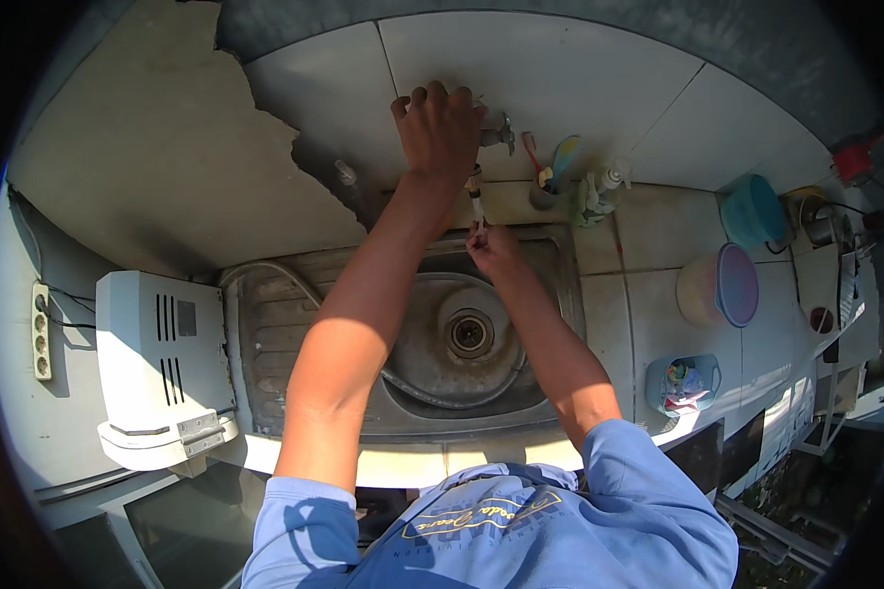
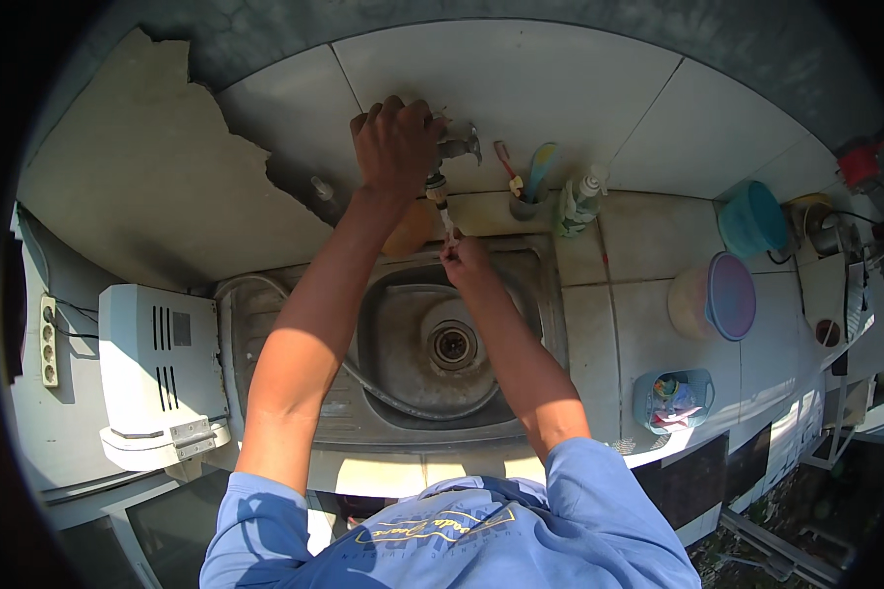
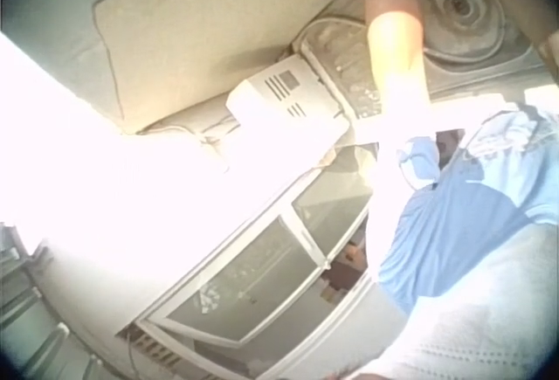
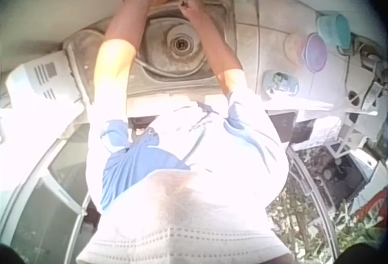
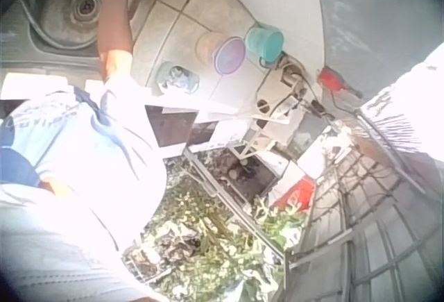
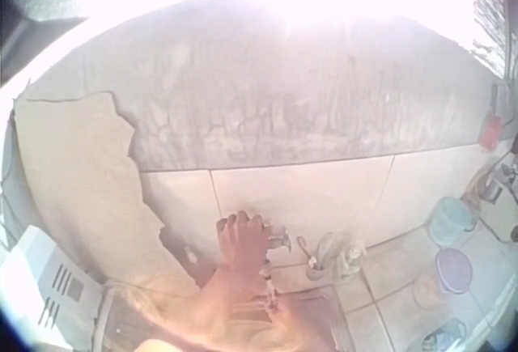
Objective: Mixing dental impression material in a bowl and applying it to a tray.
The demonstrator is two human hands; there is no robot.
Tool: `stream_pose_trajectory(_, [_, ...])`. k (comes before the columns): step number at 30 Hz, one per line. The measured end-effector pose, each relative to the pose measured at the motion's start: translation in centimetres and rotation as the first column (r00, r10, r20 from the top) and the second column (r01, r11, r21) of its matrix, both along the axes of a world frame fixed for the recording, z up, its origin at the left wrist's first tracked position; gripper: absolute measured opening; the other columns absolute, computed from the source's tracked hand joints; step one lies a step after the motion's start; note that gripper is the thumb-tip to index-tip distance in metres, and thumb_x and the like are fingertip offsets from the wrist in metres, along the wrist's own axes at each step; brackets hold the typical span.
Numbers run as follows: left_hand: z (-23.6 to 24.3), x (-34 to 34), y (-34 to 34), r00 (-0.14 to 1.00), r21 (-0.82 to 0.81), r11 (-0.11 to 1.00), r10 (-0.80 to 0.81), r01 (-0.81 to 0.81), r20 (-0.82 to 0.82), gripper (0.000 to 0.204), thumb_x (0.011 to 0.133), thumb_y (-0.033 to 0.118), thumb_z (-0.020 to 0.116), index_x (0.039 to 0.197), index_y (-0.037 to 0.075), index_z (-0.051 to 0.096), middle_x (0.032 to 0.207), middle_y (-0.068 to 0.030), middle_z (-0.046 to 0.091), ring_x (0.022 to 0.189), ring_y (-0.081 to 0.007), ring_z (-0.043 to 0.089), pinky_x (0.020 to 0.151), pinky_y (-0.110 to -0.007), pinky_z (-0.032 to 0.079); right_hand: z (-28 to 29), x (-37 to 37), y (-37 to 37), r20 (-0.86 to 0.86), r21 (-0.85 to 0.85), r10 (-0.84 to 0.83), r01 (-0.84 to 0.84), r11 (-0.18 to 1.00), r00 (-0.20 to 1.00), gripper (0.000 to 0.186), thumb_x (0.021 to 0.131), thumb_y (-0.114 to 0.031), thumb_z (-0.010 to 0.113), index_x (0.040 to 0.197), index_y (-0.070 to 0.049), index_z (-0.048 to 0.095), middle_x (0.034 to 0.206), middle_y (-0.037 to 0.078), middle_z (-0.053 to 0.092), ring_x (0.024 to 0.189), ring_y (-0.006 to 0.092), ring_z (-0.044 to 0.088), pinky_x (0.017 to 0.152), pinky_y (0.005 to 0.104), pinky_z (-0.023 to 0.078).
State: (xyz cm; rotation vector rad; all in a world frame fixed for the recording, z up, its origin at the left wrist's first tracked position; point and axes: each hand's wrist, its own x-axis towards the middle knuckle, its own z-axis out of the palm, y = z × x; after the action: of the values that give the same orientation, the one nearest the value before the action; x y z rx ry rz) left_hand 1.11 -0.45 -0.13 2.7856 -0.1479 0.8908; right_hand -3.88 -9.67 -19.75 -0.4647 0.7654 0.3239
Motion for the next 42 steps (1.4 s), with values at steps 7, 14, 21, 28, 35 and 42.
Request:
stream_pose_trajectory(7, [-1.0,-0.6,1.5,0.982,-0.073,0.984,-0.153,0.162,0.113,0.012,0.077,0.019,0.066,0.081,0.008,0.069,0.085,-0.0091,0.063,0.088,-0.0263,0.061,0.087,-0.043,0.042,0.2,-2.2,0.9,0.064,0.004,0.013,-0.013,1.000,0.998,0.022,0.087,0.007,0.041,0.106,0.003,0.050,0.094,0.012,0.053,0.079,0.0183,0.056,0.060,0.0243,0.048])
stream_pose_trajectory(14, [-4.6,-3.2,0.2,0.932,-0.386,0.893,-0.090,0.232,0.351,0.045,0.084,0.014,0.061,0.127,0.007,0.051,0.112,-0.0193,0.055,0.090,-0.0311,0.060,0.088,-0.044,0.044,-2.2,-2.0,-2.0,0.254,-0.034,0.294,-0.295,0.955,0.921,0.016,0.094,-0.004,0.043,0.104,0.000,0.055,0.074,-0.001,0.055,0.061,0.0067,0.052,0.051,0.0199,0.045])
stream_pose_trajectory(21, [-20.8,-7.2,-0.3,0.877,-0.858,-0.343,-0.428,-0.381,-0.218,0.041,0.099,0.033,0.038,0.121,0.001,0.052,0.101,-0.0100,0.064,0.080,-0.0182,0.061,0.071,-0.028,0.050,2.9,-1.4,1.2,0.246,-0.010,0.252,-0.258,0.966,0.936,0.018,0.096,-0.020,0.050,0.091,-0.004,0.057,0.063,-0.003,0.047,0.052,0.0052,0.044,0.043,0.0176,0.036])
stream_pose_trajectory(28, [-18.5,-5.1,-2.8,0.575,-0.713,-0.228,-0.765,-0.663,-0.290,0.050,0.098,0.044,0.032,0.111,0.004,0.059,0.103,-0.0071,0.064,0.080,-0.0138,0.060,0.068,-0.026,0.049,-2.3,-0.5,-0.8,0.448,-0.672,0.455,-0.045,0.739,0.770,0.018,0.096,-0.023,0.049,0.092,-0.007,0.056,0.068,0.004,0.059,0.058,0.0171,0.056,0.051,0.0319,0.046])
stream_pose_trajectory(35, [-17.5,-6.6,-4.3,0.811,-0.662,-0.514,-0.522,-0.546,-0.264,0.052,0.100,0.044,0.027,0.132,0.006,0.043,0.122,-0.0132,0.056,0.107,-0.0224,0.056,0.089,-0.035,0.044,-0.3,-0.8,-0.9,0.314,-0.949,0.682,0.238,0.206,0.661,0.032,0.100,-0.029,0.040,0.103,-0.001,0.056,0.087,0.010,0.065,0.076,0.0291,0.063,0.071,0.0371,0.049])
stream_pose_trajectory(42, [-19.9,-7.4,-3.9,0.835,-0.691,-0.551,-0.532,-0.469,-0.142,0.049,0.102,0.037,0.026,0.131,0.000,0.040,0.127,-0.0136,0.051,0.116,-0.0237,0.049,0.097,-0.035,0.041,-2.7,-2.5,-0.1,0.253,-0.859,0.664,0.479,-0.180,0.704,0.030,0.095,-0.022,0.047,0.115,-0.001,0.055,0.123,0.025,0.052,0.098,0.0360,0.060,0.086,0.0444,0.045])
